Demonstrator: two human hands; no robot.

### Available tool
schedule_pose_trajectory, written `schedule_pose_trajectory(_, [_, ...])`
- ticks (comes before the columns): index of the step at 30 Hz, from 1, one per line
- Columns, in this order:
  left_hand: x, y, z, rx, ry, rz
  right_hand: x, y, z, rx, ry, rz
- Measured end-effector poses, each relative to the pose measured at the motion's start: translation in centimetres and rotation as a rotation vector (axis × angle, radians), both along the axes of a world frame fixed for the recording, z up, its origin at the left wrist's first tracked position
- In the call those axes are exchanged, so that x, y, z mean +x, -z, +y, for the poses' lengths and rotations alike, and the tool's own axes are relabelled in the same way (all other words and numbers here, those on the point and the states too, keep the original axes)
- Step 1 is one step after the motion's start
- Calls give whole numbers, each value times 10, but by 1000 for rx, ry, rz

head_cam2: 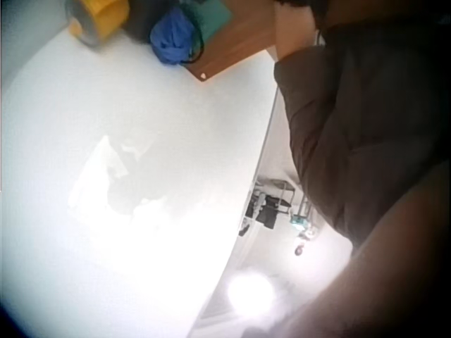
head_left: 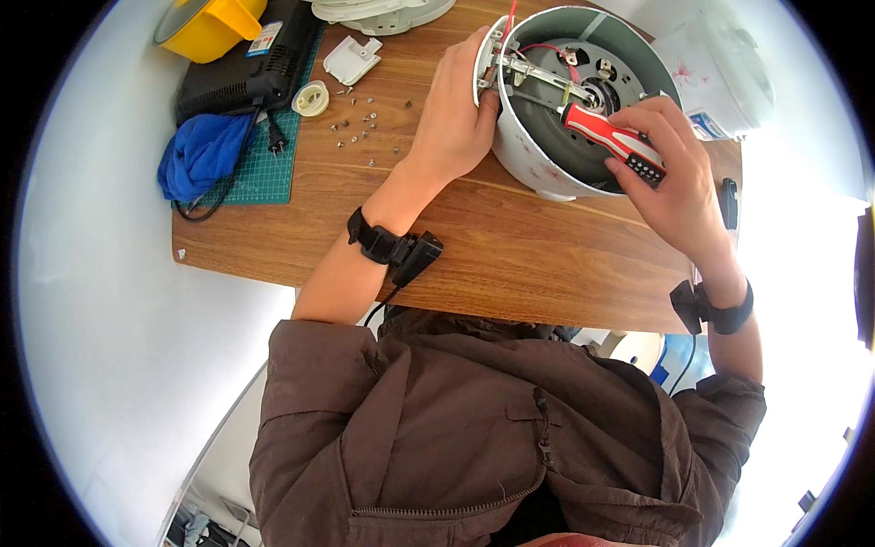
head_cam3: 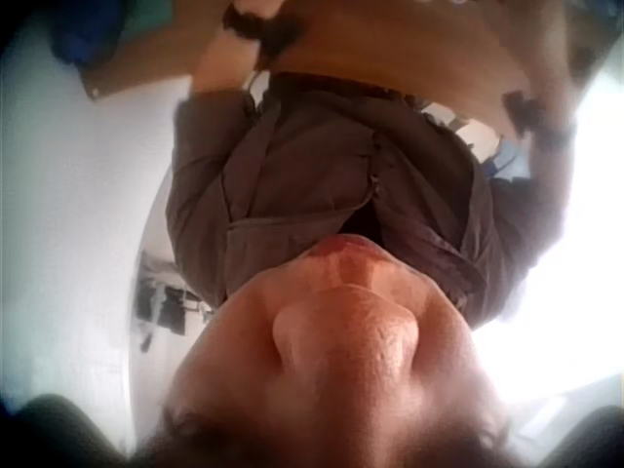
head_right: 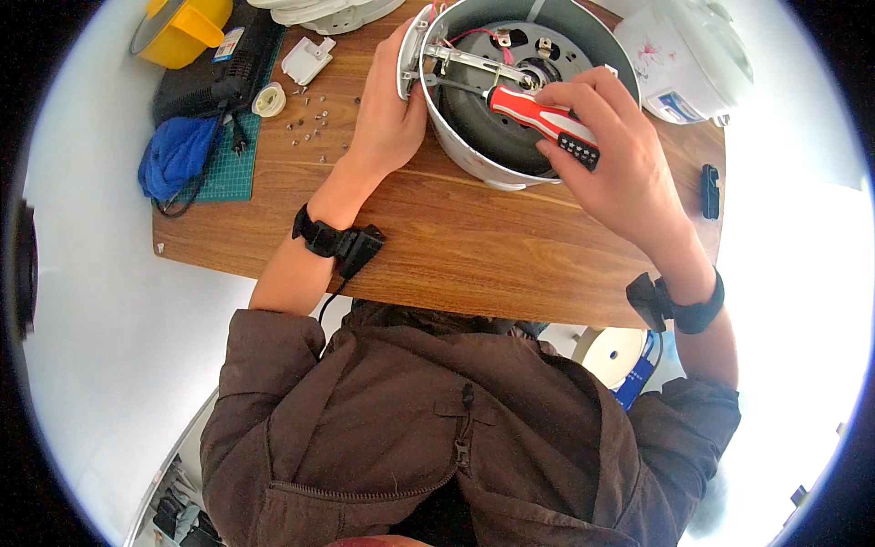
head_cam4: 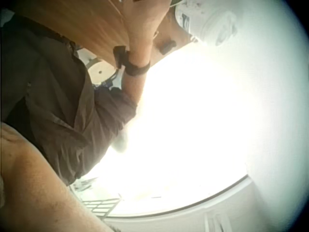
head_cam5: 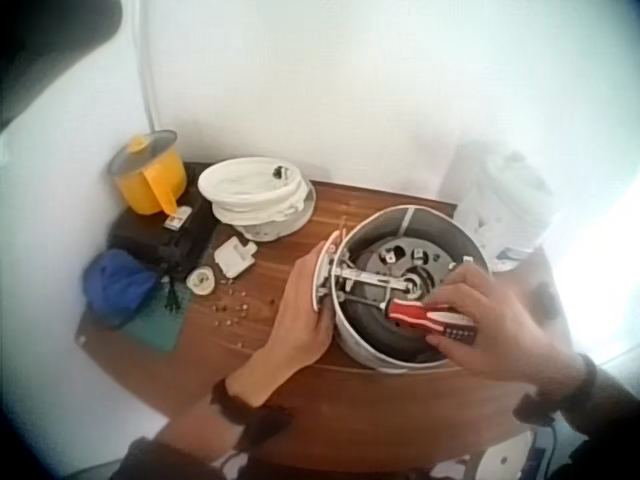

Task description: The person uses a screwdriver to tighten screws on the internal wiring of a disassembled appliance. They pick up screws from the table, align them, and secure them into the device's housing.

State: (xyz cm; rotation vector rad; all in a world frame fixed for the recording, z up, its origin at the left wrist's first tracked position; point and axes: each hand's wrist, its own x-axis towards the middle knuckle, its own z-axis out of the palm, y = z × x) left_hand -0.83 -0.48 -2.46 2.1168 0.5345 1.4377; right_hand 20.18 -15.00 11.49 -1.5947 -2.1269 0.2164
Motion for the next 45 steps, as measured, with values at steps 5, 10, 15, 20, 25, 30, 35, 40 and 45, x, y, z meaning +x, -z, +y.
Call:
schedule_pose_trajectory(5, [2, -3, -2, -29, 12, 27, 2, 1, -6, -29, 12, 33])
schedule_pose_trajectory(10, [4, -5, -5, -66, 38, 44, 16, 10, -1, -229, 158, 366])
schedule_pose_trajectory(15, [5, -5, -1, -52, 36, 74, 10, -6, 2, -386, 248, 428])
schedule_pose_trajectory(20, [9, -12, -9, -13, -32, 122, 19, -23, -10, -58, 174, 107])
schedule_pose_trajectory(25, [-1, -6, -5, -39, -86, 126, 21, -29, -65, 12, 187, 172])
schedule_pose_trajectory(30, [1, -8, -6, -14, -94, 61, 0, 27, -102, -228, 111, 310])
schedule_pose_trajectory(35, [3, -1, -4, -152, -63, 39, -10, 86, -95, -156, 134, 217])
schedule_pose_trajectory(40, [-1, -7, -9, -187, -79, 49, -5, 113, -84, -52, 153, 114])
schedule_pose_trajectory(45, [-3, -13, -9, -201, -57, 42, -6, 125, -82, -11, 184, 11])
